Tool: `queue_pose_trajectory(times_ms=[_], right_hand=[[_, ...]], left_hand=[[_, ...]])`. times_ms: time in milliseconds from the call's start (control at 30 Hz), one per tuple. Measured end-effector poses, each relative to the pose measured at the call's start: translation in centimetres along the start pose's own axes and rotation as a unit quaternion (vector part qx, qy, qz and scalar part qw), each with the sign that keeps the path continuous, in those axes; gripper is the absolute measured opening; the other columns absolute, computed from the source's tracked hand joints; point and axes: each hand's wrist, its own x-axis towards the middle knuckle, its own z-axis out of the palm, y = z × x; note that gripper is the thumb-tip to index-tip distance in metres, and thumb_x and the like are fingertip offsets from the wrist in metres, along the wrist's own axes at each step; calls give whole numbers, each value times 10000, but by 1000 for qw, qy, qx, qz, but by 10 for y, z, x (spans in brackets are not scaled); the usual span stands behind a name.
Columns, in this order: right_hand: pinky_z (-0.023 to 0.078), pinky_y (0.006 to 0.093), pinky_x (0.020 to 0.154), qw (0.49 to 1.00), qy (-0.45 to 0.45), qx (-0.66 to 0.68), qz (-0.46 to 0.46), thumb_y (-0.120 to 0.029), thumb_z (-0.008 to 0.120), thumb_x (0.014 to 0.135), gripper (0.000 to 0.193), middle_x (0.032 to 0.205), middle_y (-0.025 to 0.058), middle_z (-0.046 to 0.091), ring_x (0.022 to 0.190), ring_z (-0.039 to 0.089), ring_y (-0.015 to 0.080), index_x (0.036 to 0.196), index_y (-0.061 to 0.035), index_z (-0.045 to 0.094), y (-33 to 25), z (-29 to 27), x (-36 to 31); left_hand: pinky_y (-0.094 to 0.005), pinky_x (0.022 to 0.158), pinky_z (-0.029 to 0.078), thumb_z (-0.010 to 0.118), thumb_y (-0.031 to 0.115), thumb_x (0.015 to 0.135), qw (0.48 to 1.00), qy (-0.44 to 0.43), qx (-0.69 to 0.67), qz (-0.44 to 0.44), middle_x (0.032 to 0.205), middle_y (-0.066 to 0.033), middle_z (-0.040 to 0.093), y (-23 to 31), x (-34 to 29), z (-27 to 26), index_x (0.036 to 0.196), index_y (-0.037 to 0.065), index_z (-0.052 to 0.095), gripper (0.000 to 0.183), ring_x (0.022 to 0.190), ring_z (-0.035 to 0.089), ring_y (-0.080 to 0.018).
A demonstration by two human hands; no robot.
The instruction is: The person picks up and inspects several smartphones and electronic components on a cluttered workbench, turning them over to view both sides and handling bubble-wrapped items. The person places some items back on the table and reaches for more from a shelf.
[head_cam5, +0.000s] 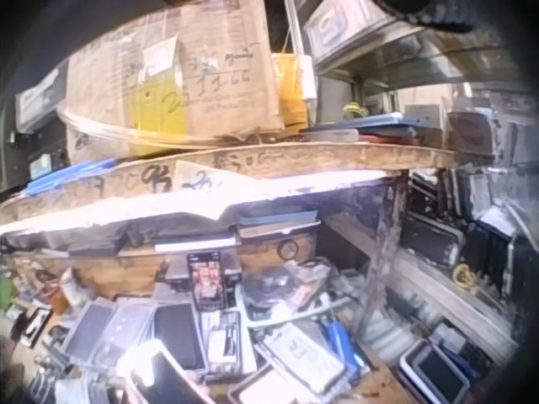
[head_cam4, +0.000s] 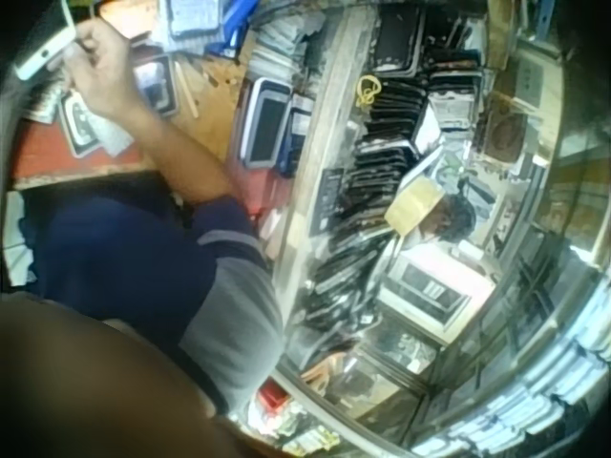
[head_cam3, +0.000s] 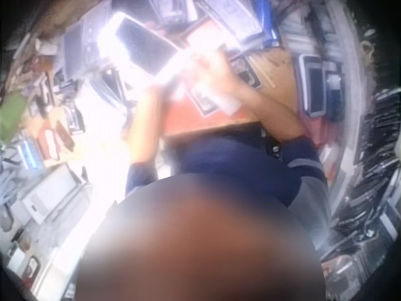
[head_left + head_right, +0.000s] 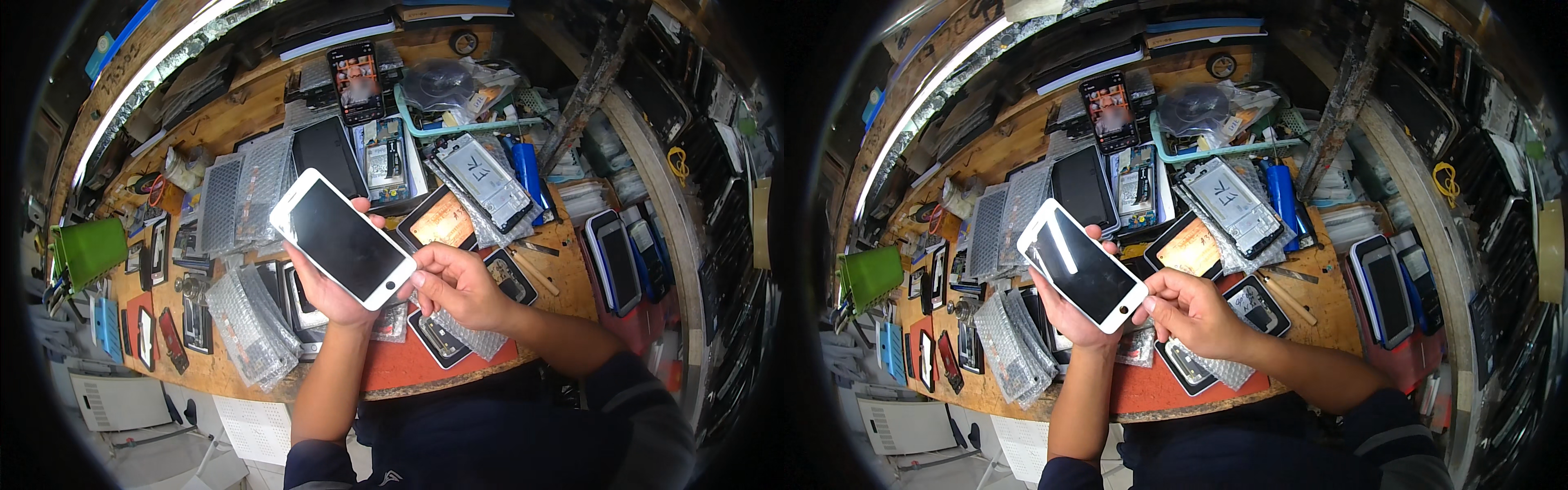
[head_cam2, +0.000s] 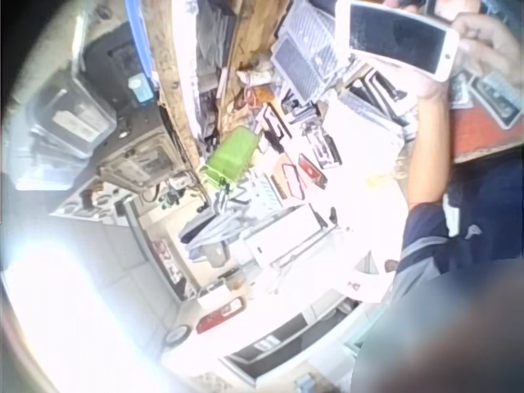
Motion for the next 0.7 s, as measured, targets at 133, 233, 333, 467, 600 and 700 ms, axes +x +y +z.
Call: queue_pose_trajectory(times_ms=[133,233,333,467,600,700], right_hand=[[503,217,606,1000,9,4,2,-89,524,1053,116,919,84,694,661,581,55,1093,9,572,-1,1,-1],[497,214,590,1000,7,-2,18,-92,526,1053,110,904,81,692,649,586,57,1080,6,570,-3,-1,-1],[489,209,579,1000,2,-18,15,-94,527,1054,109,896,78,691,637,588,58,1076,4,570,-3,-2,-1],[484,205,575,999,7,-23,22,-106,532,1054,106,890,84,699,634,599,61,1055,-5,563,-5,-2,-3],[484,206,576,1000,4,-11,29,-121,538,1052,106,893,108,716,642,623,71,1039,-16,548,-5,-3,-3],[478,206,567,1000,3,2,22,-104,536,1054,90,868,85,695,628,600,61,1043,-15,544,-4,-2,-3]], left_hand=[[-411,812,619,188,638,1066,1000,-11,-3,9,1283,-234,608,-2,-2,-2,1487,94,415,725,1044,685,-314],[-412,807,620,195,641,1065,1000,-7,3,16,1272,-231,612,-2,-4,-2,1473,89,424,724,1043,687,-317],[-415,807,620,189,643,1064,1000,-6,-1,16,1275,-232,610,-2,-5,-3,1475,90,423,728,1043,686,-317],[-429,813,622,185,649,1061,999,0,-27,17,1283,-236,607,-4,-8,-4,1499,99,403,736,1049,682,-333],[-440,820,618,185,650,1061,999,-17,-31,20,1268,-236,609,-4,-7,-6,1508,119,397,726,1068,673,-343],[-436,820,617,185,651,1061,998,-19,-56,18,1254,-233,611,-5,-9,-6,1507,122,400,724,1074,670,-346]])
